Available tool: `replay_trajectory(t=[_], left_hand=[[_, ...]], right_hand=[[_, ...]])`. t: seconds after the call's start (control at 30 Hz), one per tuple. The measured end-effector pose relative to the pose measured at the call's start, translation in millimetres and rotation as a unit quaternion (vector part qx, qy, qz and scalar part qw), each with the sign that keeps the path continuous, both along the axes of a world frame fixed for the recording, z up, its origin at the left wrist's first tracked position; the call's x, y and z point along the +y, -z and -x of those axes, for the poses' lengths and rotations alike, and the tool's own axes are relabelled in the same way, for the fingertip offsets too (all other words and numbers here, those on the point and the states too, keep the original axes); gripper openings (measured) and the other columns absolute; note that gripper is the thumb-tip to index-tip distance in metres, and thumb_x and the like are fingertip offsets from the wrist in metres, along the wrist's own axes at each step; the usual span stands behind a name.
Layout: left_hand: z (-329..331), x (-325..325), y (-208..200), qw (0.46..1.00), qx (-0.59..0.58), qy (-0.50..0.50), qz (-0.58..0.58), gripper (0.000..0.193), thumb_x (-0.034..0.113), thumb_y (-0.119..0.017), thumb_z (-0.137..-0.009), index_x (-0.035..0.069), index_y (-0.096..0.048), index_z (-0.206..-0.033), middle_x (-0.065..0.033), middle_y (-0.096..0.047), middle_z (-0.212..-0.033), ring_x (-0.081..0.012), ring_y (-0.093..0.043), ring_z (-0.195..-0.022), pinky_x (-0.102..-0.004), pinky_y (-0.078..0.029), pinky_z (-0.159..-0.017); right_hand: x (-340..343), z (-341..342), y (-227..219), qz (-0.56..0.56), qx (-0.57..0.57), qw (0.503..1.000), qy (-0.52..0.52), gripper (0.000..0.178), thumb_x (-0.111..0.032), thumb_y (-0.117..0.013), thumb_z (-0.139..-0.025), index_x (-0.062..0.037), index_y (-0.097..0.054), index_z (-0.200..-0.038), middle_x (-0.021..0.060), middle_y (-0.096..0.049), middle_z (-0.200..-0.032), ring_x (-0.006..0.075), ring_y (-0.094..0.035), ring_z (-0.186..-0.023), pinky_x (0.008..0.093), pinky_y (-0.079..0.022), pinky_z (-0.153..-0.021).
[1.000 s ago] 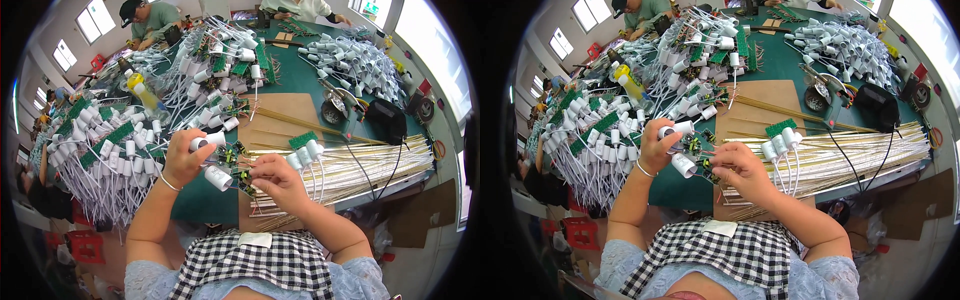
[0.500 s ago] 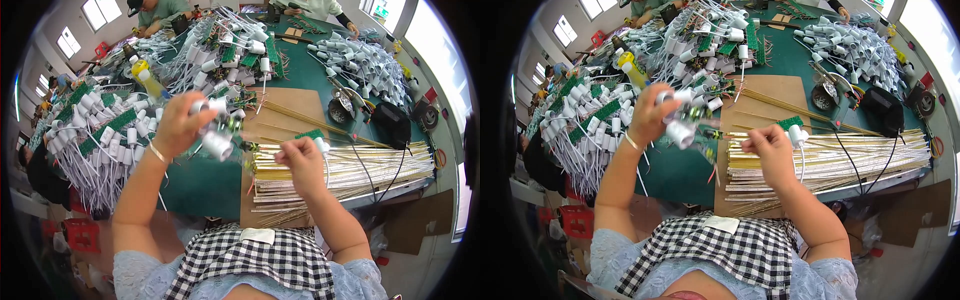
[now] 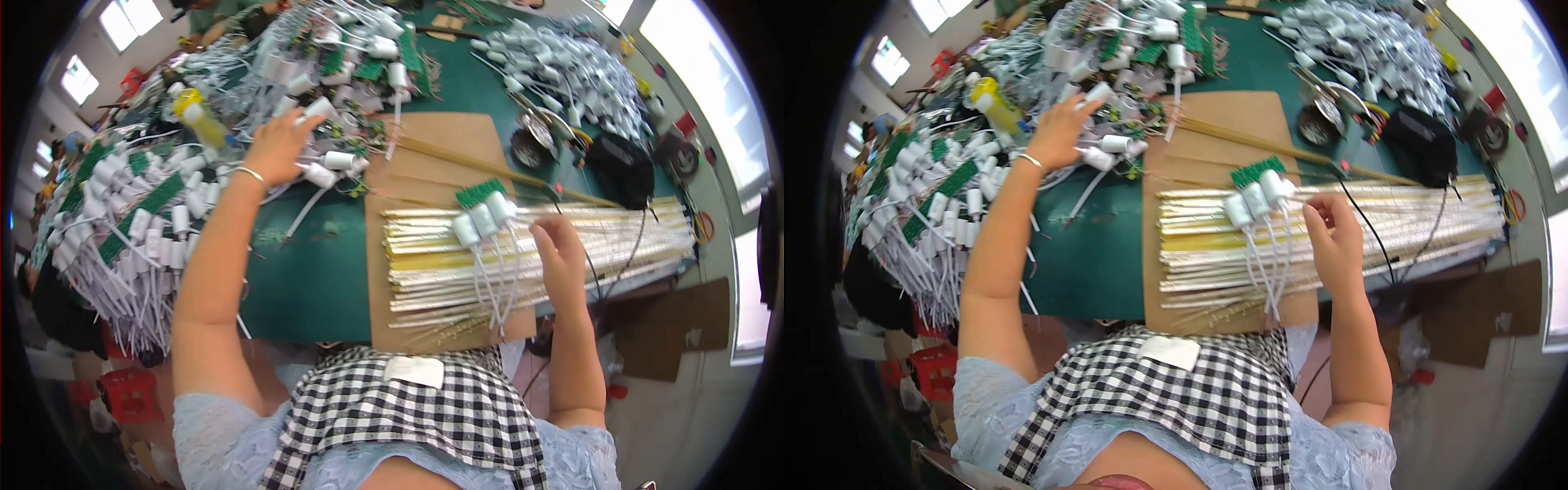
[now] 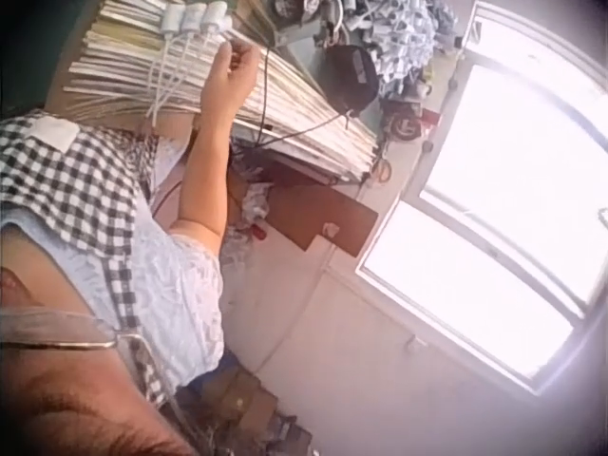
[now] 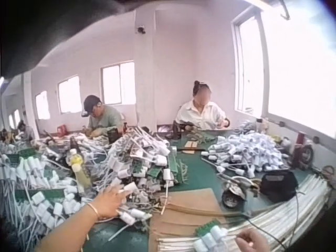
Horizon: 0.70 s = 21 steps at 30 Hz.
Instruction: The person assembles electronic components for multiple light bulbs by hand, connecting circuit boards and wiring harnesses into white plastic housings and light bulb bases at a workbench.
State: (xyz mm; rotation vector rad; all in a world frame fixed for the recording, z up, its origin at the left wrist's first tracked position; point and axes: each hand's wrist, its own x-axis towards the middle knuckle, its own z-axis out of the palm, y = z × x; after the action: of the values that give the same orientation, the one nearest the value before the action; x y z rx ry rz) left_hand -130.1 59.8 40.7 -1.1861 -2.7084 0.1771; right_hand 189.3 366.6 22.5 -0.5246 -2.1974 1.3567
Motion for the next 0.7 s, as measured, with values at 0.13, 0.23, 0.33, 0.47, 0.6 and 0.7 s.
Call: replay_trajectory(t=[0.13, 0.23, 0.33, 0.47, 0.6, 0.7], left_hand=[[-18, -12, -13, 0.997, -0.053, 0.005, 0.059, 0.108, 0.024, -0.080, -0.055, 0.031, -0.018, -0.144, -0.0141, -0.016, -0.148, -0.0388, -0.024, -0.132, -0.0527, -0.027, -0.102], [-32, -12, -12, 0.994, -0.055, -0.015, 0.090, 0.116, 0.030, -0.083, -0.052, 0.031, -0.014, -0.145, -0.0143, -0.007, -0.151, -0.0407, -0.015, -0.136, -0.0535, -0.022, -0.105], [-55, -14, -15, 0.994, -0.070, -0.048, 0.071, 0.111, 0.030, -0.082, -0.055, 0.029, -0.016, -0.145, -0.0129, -0.006, -0.151, -0.0405, -0.012, -0.136, -0.0536, -0.022, -0.105], [-100, 17, -10, 0.969, -0.077, 0.170, -0.162, 0.060, 0.026, -0.071, -0.071, 0.013, -0.051, -0.126, -0.0133, -0.042, -0.134, -0.0349, -0.036, -0.124, -0.0448, -0.029, -0.103], [-143, 56, 5, 0.932, -0.201, 0.213, -0.212, 0.044, 0.037, -0.059, -0.084, 0.005, -0.057, -0.113, -0.0127, -0.057, -0.112, -0.0309, -0.047, -0.106, -0.0411, -0.034, -0.097], [-161, 76, 14, 0.712, -0.497, 0.222, -0.443, 0.045, 0.041, -0.056, -0.089, 0.000, -0.057, -0.108, -0.0109, -0.061, -0.098, -0.0249, -0.057, -0.092, -0.0345, -0.043, -0.086]], right_hand=[[-1, 1, 7, -0.163, -0.047, 0.985, 0.007, 0.031, -0.015, -0.066, -0.079, -0.0021, -0.055, -0.105, 0.0096, -0.060, -0.089, 0.0215, -0.055, -0.081, 0.0316, -0.045, -0.071], [-4, 16, -2, -0.212, -0.098, 0.972, 0.024, 0.047, -0.030, -0.068, -0.077, -0.0030, -0.053, -0.112, 0.0126, -0.062, -0.091, 0.0267, -0.059, -0.084, 0.0359, -0.047, -0.073], [-13, 44, -16, -0.232, -0.195, 0.953, 0.017, 0.055, -0.041, -0.068, -0.075, -0.0047, -0.054, -0.114, 0.0141, -0.064, -0.091, 0.0294, -0.063, -0.083, 0.0375, -0.048, -0.071], [-12, 54, -12, -0.215, -0.234, 0.948, -0.034, 0.042, -0.031, -0.068, -0.076, -0.0048, -0.055, -0.106, 0.0146, -0.064, -0.087, 0.0274, -0.063, -0.077, 0.0350, -0.049, -0.071], [-27, 44, 0, 0.114, 0.002, 0.990, -0.080, 0.027, -0.009, -0.061, -0.081, 0.0011, -0.049, -0.104, 0.0117, -0.060, -0.090, 0.0149, -0.060, -0.081, 0.0270, -0.048, -0.073], [-64, 26, -18, 0.167, 0.146, 0.965, -0.143, 0.032, -0.003, -0.061, -0.081, 0.0022, -0.046, -0.109, 0.0119, -0.056, -0.101, 0.0150, -0.058, -0.087, 0.0279, -0.047, -0.080]])
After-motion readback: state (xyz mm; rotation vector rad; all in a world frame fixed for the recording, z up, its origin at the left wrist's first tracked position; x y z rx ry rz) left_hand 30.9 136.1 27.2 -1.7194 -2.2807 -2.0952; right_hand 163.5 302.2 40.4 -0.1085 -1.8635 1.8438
